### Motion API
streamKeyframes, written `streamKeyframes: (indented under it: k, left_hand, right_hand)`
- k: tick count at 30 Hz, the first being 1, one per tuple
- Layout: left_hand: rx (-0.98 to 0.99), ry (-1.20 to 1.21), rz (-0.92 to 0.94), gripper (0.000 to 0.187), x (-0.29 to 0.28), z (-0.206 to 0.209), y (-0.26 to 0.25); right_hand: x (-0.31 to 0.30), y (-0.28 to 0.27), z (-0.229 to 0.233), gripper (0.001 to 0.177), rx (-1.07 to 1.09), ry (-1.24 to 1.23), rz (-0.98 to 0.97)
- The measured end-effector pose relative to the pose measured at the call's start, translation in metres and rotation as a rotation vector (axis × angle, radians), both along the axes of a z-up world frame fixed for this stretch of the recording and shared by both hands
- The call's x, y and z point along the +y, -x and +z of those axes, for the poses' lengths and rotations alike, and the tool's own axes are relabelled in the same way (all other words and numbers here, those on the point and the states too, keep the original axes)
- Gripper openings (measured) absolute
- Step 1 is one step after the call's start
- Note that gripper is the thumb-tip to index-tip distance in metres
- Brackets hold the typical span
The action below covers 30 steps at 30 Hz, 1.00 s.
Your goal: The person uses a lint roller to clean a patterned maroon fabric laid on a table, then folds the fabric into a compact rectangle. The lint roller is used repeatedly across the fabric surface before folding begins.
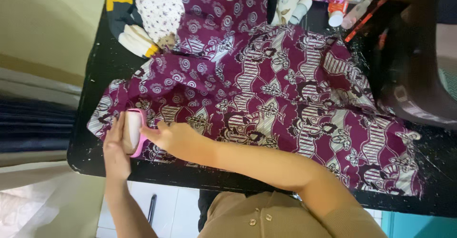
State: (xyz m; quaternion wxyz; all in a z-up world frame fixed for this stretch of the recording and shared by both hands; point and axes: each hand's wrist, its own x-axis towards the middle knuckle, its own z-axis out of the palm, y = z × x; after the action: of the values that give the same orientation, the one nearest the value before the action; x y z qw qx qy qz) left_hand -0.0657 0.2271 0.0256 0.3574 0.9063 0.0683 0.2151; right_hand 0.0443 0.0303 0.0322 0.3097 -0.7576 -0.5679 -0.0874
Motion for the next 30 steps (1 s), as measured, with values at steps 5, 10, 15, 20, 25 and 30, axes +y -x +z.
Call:
streamKeyframes:
  k: [5,10,15,20,25,30]
  left_hand:
    - [0.226,-0.370,0.078,0.057,0.000,-0.011,0.006]
    - [0.260,-0.503,0.201,0.056,-0.012,-0.013,0.000]
    - [0.312,-0.594,0.313,0.060,-0.028,-0.013,-0.013]
    - [0.272,-0.464,0.251,0.073,-0.037,-0.016,-0.031]
    - [0.348,-0.442,0.255,0.076,-0.036,-0.019,-0.034]
    - [0.362,-0.428,0.260,0.078,-0.033,-0.020,-0.033]
  right_hand:
    - [-0.062,-0.025,0.005,0.058,0.196,0.128,-0.047]
    - [-0.196,-0.052,0.013,0.051,0.573,0.273,-0.230]
    - [-0.341,-0.052,0.041,0.046,0.785,0.250,-0.545]
    - [-0.423,-0.029,0.048,0.041,0.678,0.347,-0.801]
    - [-0.402,-0.037,0.037,0.040,0.765,0.412,-0.793]
    - [-0.289,-0.050,0.024,0.046,0.739,0.176,-0.613]
